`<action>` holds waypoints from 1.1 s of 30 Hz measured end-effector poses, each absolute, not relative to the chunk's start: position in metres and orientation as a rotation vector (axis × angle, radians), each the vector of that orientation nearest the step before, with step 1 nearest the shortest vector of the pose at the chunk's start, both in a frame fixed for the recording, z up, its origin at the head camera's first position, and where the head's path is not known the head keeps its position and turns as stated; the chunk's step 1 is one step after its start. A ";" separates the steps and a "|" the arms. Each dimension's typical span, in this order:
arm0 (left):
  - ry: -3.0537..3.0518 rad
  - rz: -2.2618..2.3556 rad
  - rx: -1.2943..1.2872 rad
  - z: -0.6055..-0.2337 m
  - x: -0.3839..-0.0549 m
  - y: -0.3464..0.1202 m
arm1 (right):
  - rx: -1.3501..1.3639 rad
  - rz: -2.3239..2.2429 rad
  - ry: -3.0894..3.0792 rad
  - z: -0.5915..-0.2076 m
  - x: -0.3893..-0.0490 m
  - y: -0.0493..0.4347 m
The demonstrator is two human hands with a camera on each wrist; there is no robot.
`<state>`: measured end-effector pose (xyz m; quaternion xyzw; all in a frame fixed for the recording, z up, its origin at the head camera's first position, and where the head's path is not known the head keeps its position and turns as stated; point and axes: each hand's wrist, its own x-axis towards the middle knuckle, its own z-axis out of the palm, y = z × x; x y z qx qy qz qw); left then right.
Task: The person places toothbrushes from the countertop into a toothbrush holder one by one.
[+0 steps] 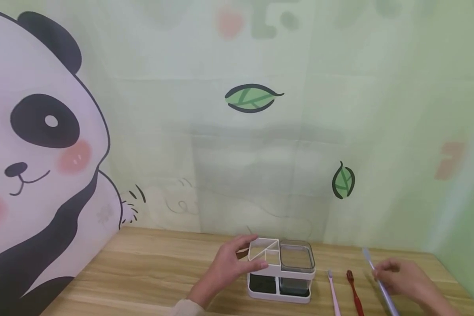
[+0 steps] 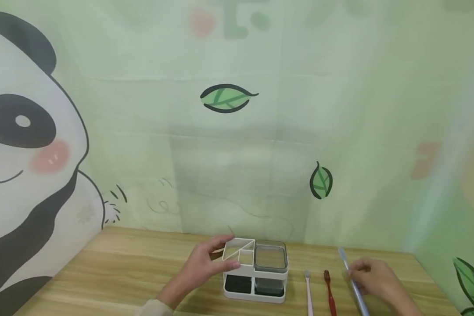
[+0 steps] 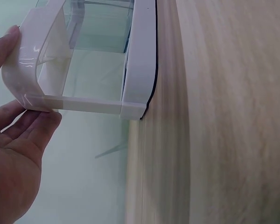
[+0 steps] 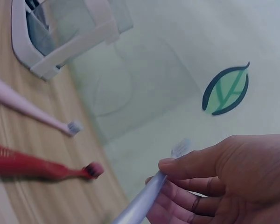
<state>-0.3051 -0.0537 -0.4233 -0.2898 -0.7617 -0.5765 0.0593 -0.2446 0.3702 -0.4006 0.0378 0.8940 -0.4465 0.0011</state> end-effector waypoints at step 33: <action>-2.302 -1.732 -0.870 -0.423 -0.302 -0.053 | -0.073 -1.479 3.091 -0.322 -0.242 0.304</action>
